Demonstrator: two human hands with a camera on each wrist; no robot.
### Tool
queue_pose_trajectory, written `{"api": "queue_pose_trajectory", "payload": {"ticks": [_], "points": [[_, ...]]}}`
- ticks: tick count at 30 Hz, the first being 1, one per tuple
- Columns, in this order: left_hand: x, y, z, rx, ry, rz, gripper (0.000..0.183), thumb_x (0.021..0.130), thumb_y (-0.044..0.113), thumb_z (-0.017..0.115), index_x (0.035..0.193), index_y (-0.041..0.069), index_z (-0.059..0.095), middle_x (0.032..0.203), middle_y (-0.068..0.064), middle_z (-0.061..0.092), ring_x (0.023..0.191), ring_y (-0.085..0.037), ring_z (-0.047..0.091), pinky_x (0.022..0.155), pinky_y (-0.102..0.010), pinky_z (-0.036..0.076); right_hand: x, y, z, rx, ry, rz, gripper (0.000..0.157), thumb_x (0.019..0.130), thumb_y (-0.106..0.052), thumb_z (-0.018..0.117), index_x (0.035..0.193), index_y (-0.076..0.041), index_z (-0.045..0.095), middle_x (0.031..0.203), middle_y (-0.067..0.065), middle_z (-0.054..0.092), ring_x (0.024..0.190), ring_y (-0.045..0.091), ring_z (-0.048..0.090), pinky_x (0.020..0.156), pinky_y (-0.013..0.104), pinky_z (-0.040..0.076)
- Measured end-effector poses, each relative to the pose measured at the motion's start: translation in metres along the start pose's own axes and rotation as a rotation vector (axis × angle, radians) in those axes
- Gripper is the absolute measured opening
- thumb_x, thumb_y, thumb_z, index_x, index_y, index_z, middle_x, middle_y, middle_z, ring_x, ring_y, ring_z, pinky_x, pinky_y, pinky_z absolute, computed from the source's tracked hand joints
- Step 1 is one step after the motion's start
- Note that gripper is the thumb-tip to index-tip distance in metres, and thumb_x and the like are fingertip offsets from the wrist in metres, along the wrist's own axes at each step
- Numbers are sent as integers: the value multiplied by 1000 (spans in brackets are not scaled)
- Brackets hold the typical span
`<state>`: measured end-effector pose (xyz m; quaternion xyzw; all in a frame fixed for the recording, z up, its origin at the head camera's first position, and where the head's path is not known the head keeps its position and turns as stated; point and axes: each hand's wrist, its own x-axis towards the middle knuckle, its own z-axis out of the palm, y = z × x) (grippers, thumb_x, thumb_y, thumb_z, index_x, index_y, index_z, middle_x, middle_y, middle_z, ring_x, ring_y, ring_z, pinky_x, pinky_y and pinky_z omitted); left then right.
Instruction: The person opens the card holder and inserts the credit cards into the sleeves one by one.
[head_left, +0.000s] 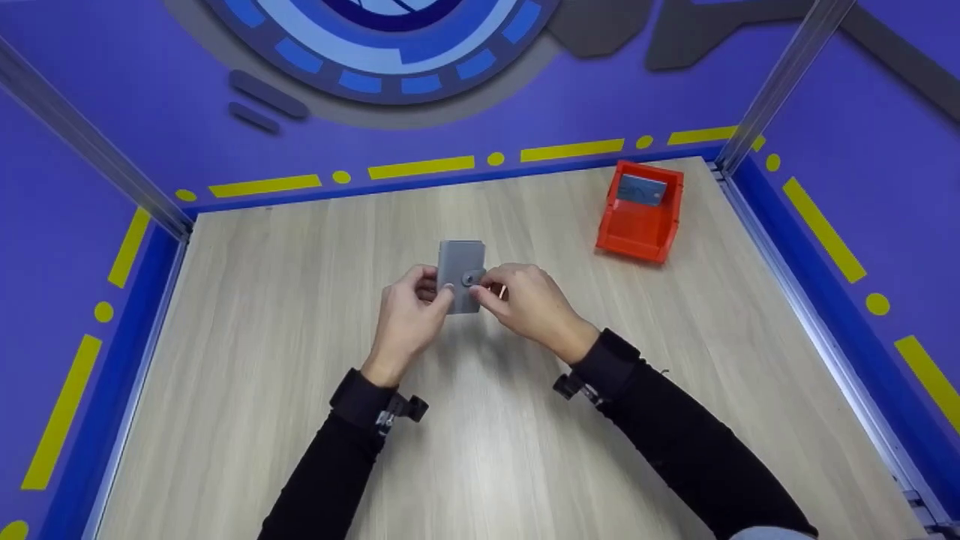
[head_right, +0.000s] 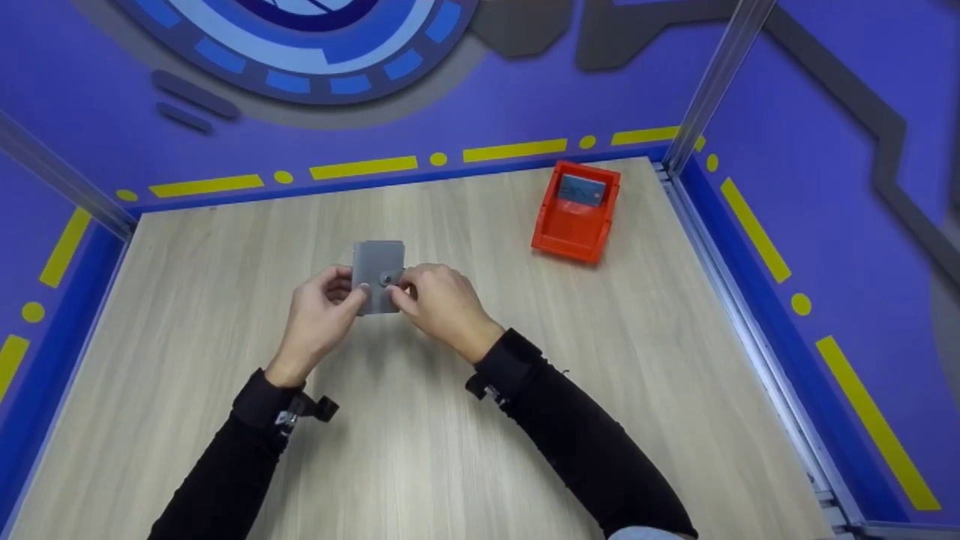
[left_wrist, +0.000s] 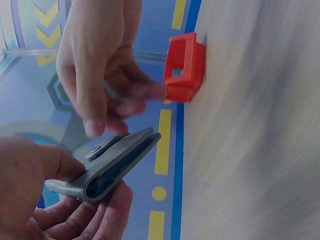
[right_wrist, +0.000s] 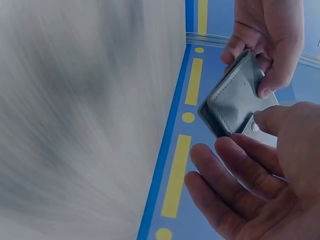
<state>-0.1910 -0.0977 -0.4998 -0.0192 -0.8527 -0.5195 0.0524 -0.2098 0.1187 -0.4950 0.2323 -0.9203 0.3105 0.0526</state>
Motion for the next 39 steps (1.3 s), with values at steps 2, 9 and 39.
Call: {"api": "queue_pose_trajectory", "payload": {"ticks": [2,9,39], "points": [[-3,2,4,-8,-2,16,26,98,17,71,121,6,74,105,-8,82,91,-20,77,83,-38,62,-1,0,1,21,17,18,26,107,-34,74,102,-10,82,94,5,79,83,18,72,78,36,61],[-13,4,17,-1,-2,84,24,97,18,77,117,6,74,103,-8,82,87,-17,76,80,-35,63,-6,6,1,54,75,68,30,103,-38,79,95,-9,83,86,5,79,79,18,71,74,36,58],[-28,5,32,-155,8,51,19,95,10,77,112,3,73,99,-11,80,83,-16,77,75,-26,62,-14,8,2,-23,45,-131,19,104,-10,61,85,-8,64,79,3,58,72,17,52,67,33,46]]}}
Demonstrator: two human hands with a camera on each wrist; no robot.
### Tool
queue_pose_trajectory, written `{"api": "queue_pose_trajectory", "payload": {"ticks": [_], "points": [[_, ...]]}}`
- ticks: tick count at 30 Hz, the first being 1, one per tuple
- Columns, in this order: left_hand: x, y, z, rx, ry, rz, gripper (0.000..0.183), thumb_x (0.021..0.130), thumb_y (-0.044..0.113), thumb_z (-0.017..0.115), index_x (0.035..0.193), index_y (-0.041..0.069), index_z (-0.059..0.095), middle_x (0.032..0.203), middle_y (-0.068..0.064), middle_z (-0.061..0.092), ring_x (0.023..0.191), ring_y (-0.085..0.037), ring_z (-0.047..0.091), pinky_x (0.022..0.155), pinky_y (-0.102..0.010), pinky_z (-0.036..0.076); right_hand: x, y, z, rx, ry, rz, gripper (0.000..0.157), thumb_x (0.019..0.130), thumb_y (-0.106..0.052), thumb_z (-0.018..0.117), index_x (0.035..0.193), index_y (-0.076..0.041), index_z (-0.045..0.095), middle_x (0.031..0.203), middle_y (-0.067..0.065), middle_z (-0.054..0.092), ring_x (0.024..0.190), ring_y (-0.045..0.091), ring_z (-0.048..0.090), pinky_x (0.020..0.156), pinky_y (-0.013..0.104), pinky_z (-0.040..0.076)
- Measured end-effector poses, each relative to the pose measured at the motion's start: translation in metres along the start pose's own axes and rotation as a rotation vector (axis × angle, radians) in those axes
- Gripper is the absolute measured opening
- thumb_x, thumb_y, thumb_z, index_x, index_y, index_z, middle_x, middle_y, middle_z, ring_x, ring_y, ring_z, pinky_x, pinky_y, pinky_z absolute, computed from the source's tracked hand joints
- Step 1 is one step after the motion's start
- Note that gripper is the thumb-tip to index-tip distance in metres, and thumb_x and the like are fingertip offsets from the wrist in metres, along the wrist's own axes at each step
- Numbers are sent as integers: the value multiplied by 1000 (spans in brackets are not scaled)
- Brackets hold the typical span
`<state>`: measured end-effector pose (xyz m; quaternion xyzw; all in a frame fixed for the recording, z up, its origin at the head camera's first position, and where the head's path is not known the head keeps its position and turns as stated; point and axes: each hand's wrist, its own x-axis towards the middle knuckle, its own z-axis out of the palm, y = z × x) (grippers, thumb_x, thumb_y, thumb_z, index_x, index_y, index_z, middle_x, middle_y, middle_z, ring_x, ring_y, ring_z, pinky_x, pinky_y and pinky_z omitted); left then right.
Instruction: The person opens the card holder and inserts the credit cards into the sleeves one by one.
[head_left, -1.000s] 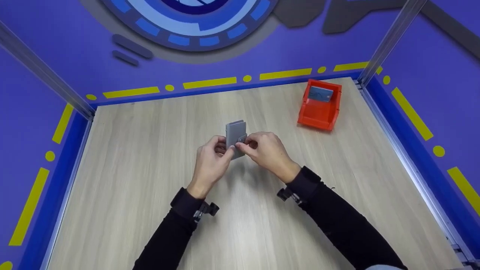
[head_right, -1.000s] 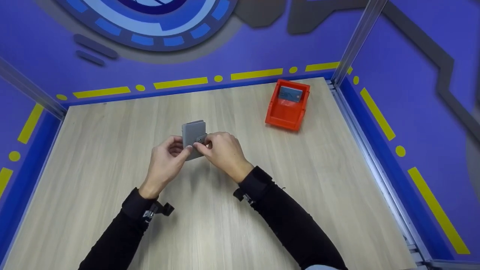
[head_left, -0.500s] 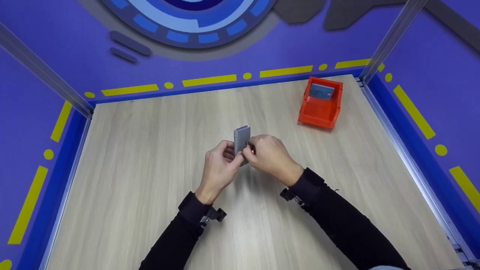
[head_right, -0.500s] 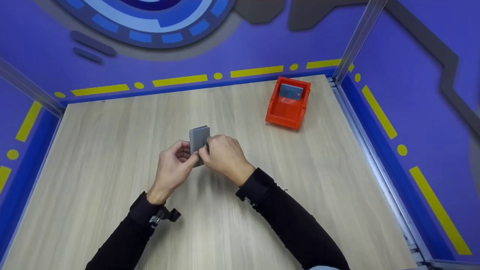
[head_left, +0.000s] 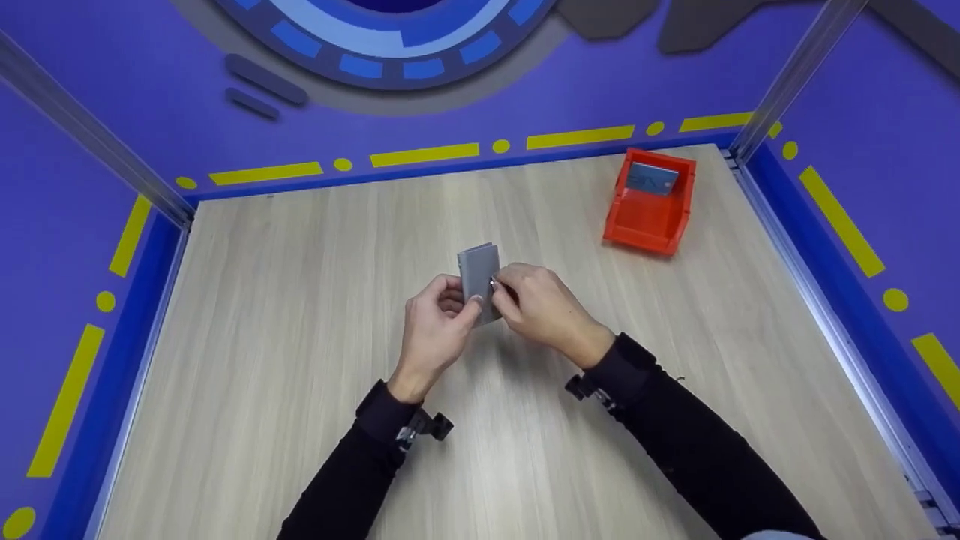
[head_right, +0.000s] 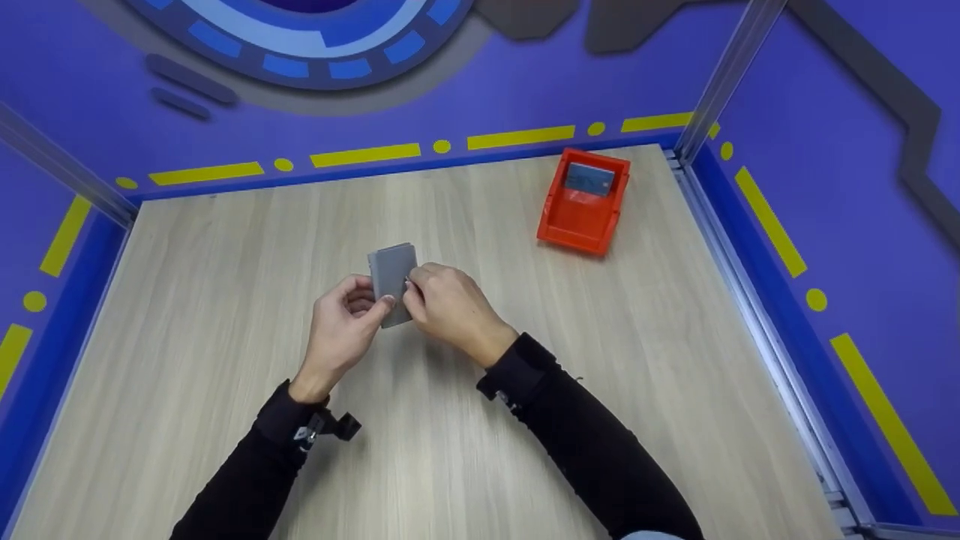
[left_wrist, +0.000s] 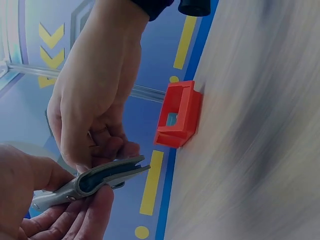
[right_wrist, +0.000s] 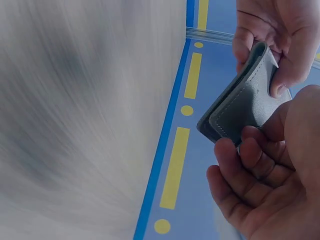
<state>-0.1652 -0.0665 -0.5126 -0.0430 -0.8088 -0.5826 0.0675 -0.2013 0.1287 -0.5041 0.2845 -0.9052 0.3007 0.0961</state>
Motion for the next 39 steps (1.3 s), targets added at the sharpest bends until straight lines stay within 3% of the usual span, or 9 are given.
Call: {"api": "queue_pose_trajectory", "payload": {"ticks": [10,16,25,27,30,34,39], "points": [[5,3,-7,-55,8,-68,20,96,9,76,116,2,74,104,-13,81,86,-17,76,78,-25,61,1,4,-6,108,32,29,19,107,-13,59,94,-6,71,84,5,66,78,16,61,71,31,51],[7,5,-11,-94,8,-105,22,97,8,76,118,1,74,106,-16,80,88,-19,75,80,-25,61,1,6,-10,187,96,93,23,107,-14,59,85,-10,66,79,3,61,74,15,60,69,29,50],[8,5,-15,-148,-23,-152,25,98,8,75,121,-1,74,110,-18,79,91,-20,76,81,-28,63,-1,15,-10,143,195,201,25,104,-15,59,80,-10,64,75,0,54,70,17,52,65,31,40],[7,3,-16,-162,-33,-172,26,98,7,75,122,-2,74,110,-19,79,93,-20,76,80,-28,63,-2,18,-8,129,196,210,23,105,-15,60,85,-8,69,77,2,60,70,18,55,66,31,43],[4,-4,-14,-182,-49,-194,26,98,7,74,122,-4,73,112,-20,79,94,-20,77,81,-29,63,-5,22,-4,104,166,225,20,104,-15,60,105,-5,77,90,7,74,75,19,64,70,34,53],[2,-11,-13,-203,-69,-226,26,98,6,75,122,-5,72,113,-21,78,95,-20,77,83,-30,63,-7,25,1,88,118,218,34,100,-12,61,130,-5,76,116,12,80,89,22,72,83,40,61],[3,-12,-12,-192,-89,-247,25,97,4,75,120,-4,73,111,-19,78,93,-19,75,82,-29,62,-4,25,0,196,100,217,27,102,-9,63,123,-6,79,115,11,80,95,22,73,86,39,60]]}}
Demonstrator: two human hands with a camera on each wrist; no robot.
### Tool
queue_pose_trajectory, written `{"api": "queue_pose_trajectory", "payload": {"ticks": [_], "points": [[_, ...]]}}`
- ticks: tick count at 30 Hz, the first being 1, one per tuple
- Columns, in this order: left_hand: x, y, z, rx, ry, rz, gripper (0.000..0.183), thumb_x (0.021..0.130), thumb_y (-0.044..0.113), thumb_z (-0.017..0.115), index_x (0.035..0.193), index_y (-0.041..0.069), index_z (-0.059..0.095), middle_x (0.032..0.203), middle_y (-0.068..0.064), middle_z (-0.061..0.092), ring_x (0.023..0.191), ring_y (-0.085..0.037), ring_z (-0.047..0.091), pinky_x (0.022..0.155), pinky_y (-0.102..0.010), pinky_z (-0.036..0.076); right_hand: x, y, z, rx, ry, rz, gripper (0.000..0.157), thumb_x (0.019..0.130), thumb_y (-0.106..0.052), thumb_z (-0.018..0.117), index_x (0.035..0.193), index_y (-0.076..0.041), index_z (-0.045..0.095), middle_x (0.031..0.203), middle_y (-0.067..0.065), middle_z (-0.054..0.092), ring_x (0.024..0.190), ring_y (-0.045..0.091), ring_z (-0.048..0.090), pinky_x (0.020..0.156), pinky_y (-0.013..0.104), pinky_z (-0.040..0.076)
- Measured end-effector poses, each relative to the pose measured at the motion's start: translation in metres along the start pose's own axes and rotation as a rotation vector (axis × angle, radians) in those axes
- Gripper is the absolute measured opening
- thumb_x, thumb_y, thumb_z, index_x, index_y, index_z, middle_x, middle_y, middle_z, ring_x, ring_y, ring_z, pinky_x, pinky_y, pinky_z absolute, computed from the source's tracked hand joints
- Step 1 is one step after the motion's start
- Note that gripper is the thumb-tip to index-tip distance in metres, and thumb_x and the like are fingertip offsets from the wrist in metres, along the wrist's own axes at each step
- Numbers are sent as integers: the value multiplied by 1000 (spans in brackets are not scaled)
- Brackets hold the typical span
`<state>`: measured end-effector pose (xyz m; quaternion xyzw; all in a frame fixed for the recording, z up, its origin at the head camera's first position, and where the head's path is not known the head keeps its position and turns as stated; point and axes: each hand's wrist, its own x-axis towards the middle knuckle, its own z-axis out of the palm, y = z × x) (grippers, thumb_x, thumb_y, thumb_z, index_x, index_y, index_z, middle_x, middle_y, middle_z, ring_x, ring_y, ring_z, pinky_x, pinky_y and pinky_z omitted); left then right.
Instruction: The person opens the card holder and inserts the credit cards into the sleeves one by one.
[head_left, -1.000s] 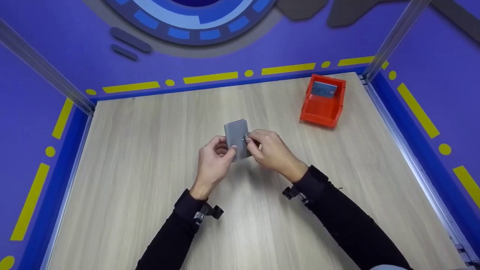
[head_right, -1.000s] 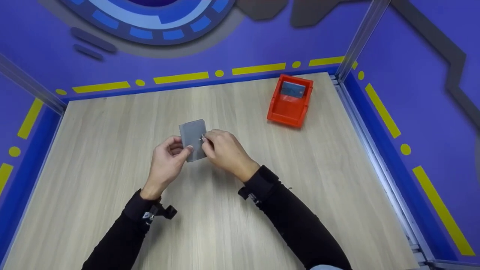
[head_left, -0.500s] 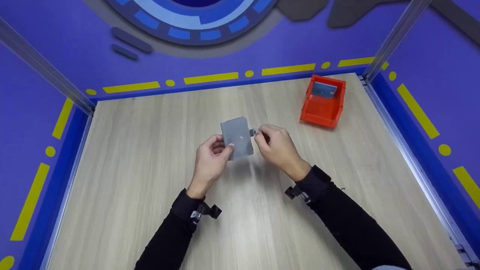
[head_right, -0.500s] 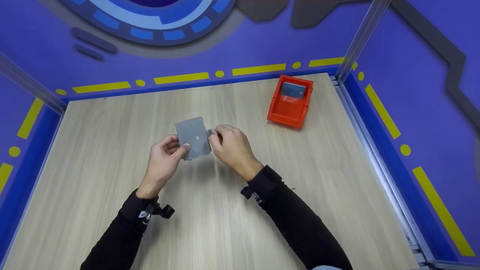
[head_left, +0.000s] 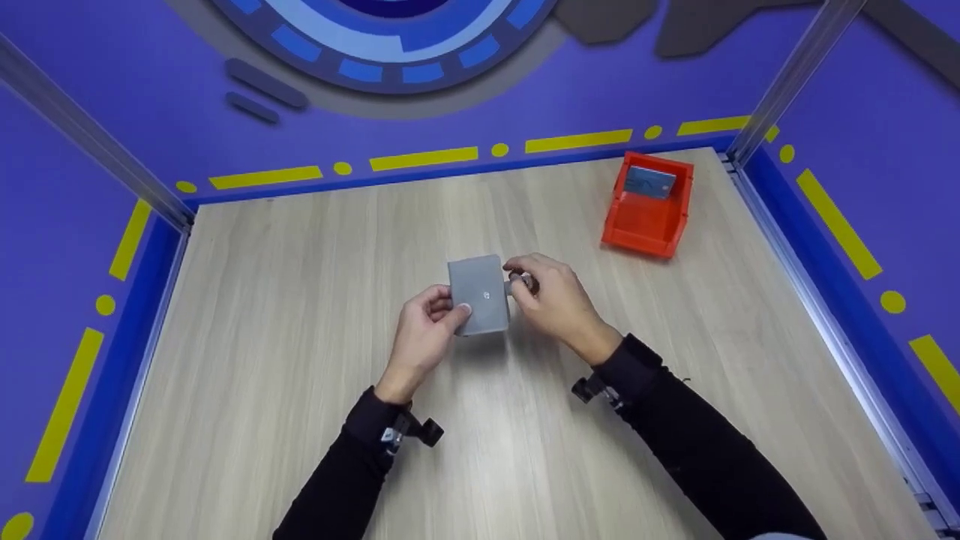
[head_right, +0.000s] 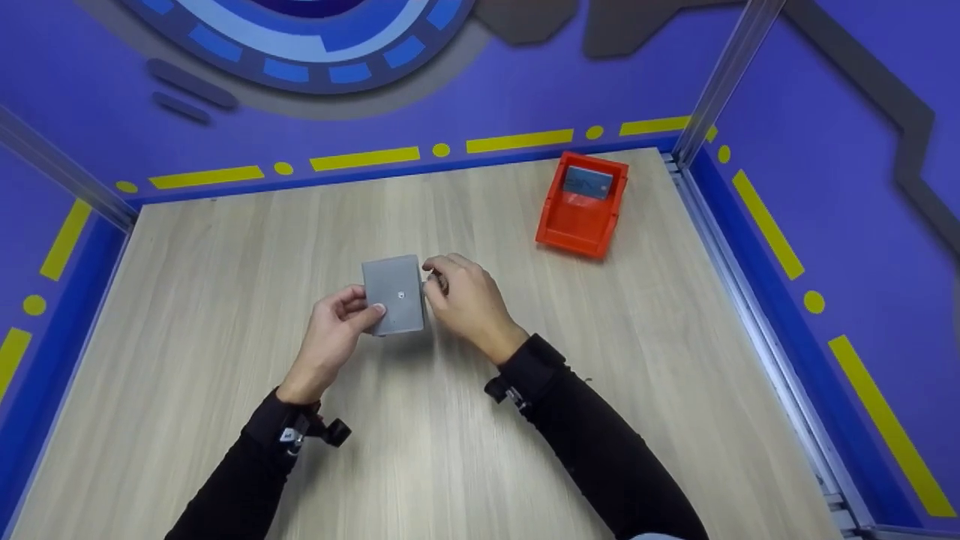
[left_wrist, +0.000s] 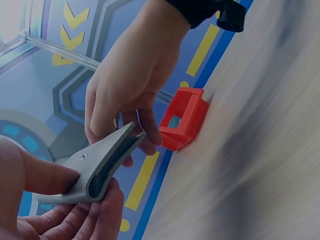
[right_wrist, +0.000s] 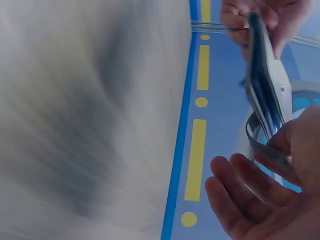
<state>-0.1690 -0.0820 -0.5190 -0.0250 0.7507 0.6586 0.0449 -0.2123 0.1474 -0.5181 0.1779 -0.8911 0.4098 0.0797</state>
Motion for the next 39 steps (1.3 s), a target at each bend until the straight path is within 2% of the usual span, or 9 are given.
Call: {"api": "queue_pose_trajectory", "payload": {"ticks": [7,13,19,28,33,36,39], "points": [[2,0,0,-22,-12,-13,22,97,3,72,118,-3,72,107,-16,78,93,-18,72,81,-29,58,4,-2,-10,271,-90,143,22,109,-15,67,121,-5,82,111,11,83,96,19,78,87,28,61],[4,1,2,-35,-35,-10,21,100,3,67,120,-4,71,107,-16,77,94,-18,71,82,-30,56,8,0,-19,357,-201,238,26,110,-20,67,127,-5,79,118,13,81,103,19,77,93,29,61],[5,0,4,-39,-53,-2,21,101,2,65,120,-3,71,109,-18,77,96,-20,71,84,-32,56,11,2,-26,441,-304,303,27,111,-18,65,129,-5,78,123,13,79,105,17,76,100,36,62],[5,-3,4,-34,-61,-6,22,101,2,63,121,-1,72,109,-17,78,98,-21,71,85,-34,54,14,3,-37,419,-370,305,18,109,-22,69,116,-13,83,117,3,78,108,21,65,96,33,56],[6,-3,3,-26,-66,-18,23,102,3,62,122,0,72,112,-17,78,102,-22,72,89,-34,54,14,1,-41,417,-426,288,17,109,-24,68,111,-15,82,113,4,77,107,27,66,103,45,58],[6,-3,3,-4,-81,-27,24,103,5,61,124,0,72,115,-17,79,105,-23,72,90,-34,54,14,0,-40,428,-425,275,17,109,-23,67,108,-13,82,108,5,77,105,27,69,108,55,58],[6,-4,4,27,-92,-31,26,103,8,62,127,0,71,117,-17,79,108,-24,72,91,-34,55,14,-2,-38,424,-404,269,17,108,-21,68,106,-11,81,105,6,77,100,27,72,106,61,58]]}}
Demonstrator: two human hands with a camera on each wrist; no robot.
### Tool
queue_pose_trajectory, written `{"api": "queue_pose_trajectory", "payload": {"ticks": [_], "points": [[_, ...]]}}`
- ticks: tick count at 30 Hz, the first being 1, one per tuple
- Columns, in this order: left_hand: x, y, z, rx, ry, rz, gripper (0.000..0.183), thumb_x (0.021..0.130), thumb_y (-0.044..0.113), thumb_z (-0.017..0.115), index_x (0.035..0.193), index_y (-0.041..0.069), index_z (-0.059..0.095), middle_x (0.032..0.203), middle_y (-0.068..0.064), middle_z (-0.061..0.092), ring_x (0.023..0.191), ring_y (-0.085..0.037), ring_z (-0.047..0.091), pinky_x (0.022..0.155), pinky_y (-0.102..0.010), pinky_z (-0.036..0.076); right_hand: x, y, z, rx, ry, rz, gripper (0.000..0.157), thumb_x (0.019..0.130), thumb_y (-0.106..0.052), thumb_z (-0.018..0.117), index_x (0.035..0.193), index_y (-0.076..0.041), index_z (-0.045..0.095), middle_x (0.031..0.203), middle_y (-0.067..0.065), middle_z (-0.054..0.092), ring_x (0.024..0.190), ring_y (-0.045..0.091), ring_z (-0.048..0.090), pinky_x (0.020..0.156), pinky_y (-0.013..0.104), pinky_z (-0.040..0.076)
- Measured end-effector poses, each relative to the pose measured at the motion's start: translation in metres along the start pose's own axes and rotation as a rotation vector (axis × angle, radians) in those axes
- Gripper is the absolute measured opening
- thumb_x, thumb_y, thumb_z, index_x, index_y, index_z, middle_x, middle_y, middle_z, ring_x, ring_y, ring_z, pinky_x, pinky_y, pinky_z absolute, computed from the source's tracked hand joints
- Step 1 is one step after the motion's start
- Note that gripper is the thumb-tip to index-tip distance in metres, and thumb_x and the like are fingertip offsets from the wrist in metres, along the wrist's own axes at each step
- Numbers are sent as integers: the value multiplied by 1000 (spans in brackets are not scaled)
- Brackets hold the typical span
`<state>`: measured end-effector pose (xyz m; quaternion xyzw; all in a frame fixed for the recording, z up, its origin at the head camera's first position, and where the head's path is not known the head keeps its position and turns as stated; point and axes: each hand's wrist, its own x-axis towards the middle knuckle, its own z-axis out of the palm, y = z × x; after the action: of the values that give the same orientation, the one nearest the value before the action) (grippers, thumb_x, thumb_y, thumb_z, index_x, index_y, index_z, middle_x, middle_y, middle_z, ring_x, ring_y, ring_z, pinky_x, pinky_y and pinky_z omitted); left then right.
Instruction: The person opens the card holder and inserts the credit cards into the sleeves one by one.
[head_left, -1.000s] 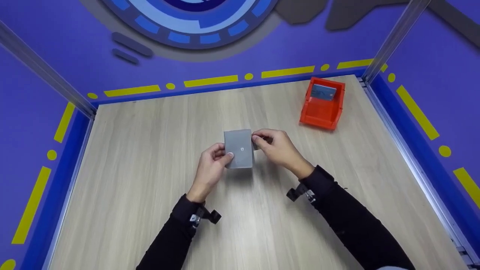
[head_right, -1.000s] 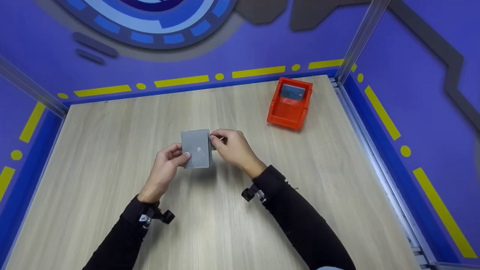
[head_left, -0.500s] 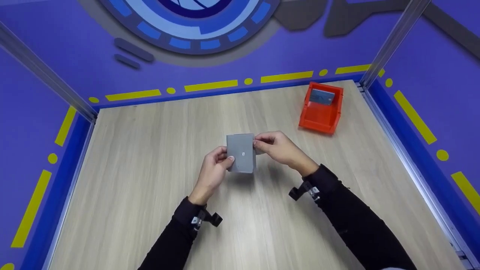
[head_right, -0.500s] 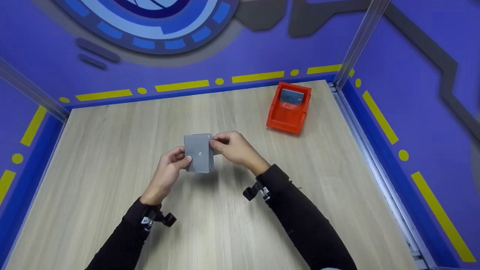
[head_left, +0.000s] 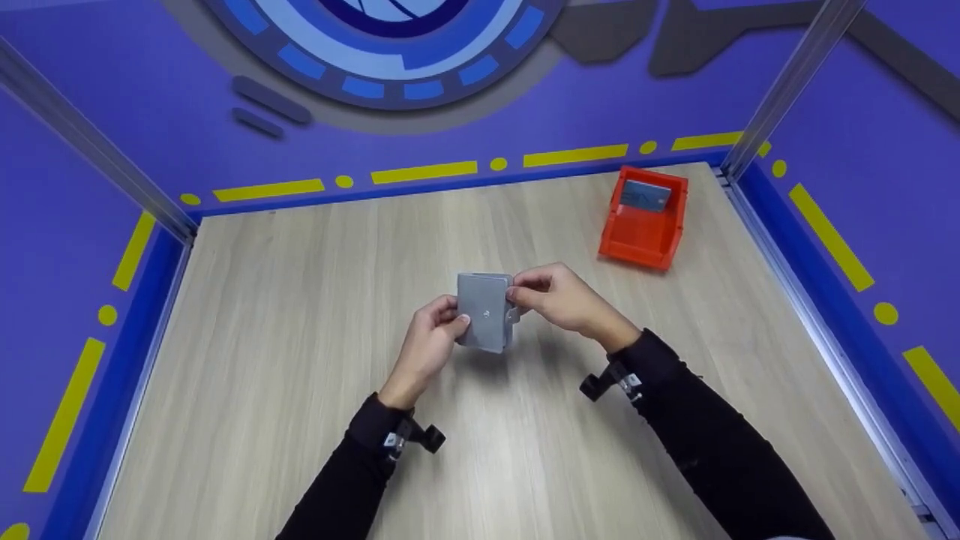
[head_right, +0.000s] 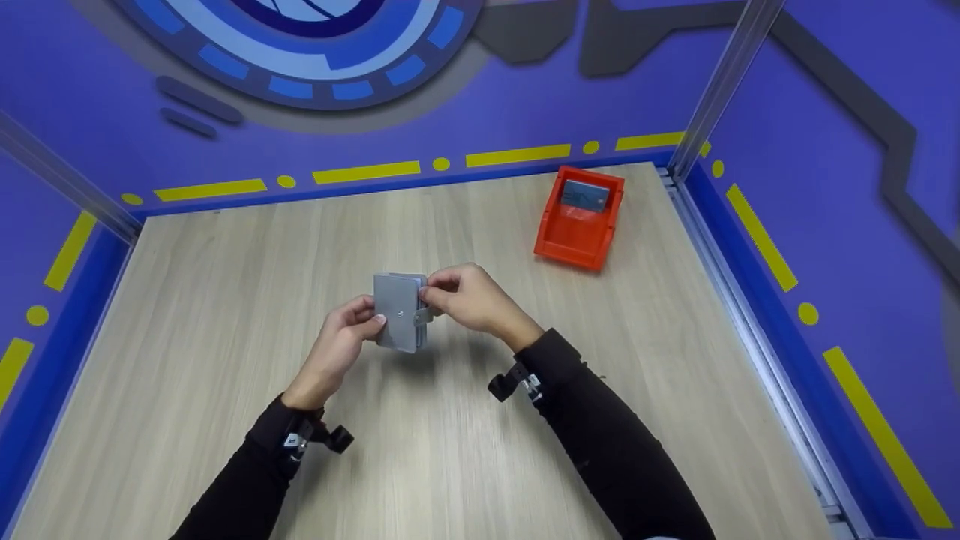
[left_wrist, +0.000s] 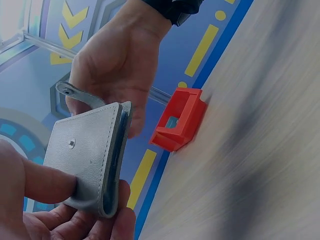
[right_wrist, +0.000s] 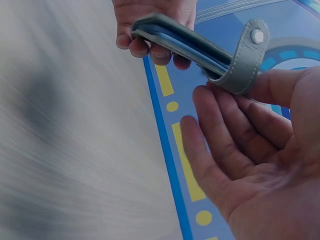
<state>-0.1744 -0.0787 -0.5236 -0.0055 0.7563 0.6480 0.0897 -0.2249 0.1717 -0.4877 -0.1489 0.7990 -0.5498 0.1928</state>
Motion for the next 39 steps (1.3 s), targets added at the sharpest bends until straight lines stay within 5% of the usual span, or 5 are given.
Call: {"api": "queue_pose_trajectory", "payload": {"ticks": [10,15,22,33,39], "points": [[2,-4,-2,182,51,103,31,108,10,61,137,4,71,125,-12,81,119,-29,75,103,-45,57,-2,-14,8,-230,167,-80,15,100,-19,72,92,-10,81,86,3,76,79,19,68,76,31,59],[2,-6,-8,192,106,120,24,107,9,62,128,7,75,118,-9,82,112,-27,75,96,-39,56,-2,-23,14,-449,237,-131,16,98,-21,73,90,-9,80,81,2,76,75,17,65,72,32,56],[0,-11,-17,218,157,94,19,107,13,63,118,12,78,111,-6,81,105,-24,74,90,-36,55,-2,-28,15,-620,271,-111,17,97,-20,74,89,-6,80,82,5,77,75,19,67,72,33,56],[-2,-14,-20,281,160,79,21,109,21,64,116,9,79,104,-3,80,98,-19,73,85,-34,54,0,-32,13,-722,269,-72,35,94,-16,71,66,-15,51,64,-6,39,59,14,41,57,31,30],[-3,-15,-20,284,167,69,18,109,23,65,113,12,80,102,-4,80,95,-18,72,83,-34,54,2,-31,11,-662,277,-39,32,91,-15,73,65,-16,54,63,-6,40,60,15,43,58,31,32]]}}
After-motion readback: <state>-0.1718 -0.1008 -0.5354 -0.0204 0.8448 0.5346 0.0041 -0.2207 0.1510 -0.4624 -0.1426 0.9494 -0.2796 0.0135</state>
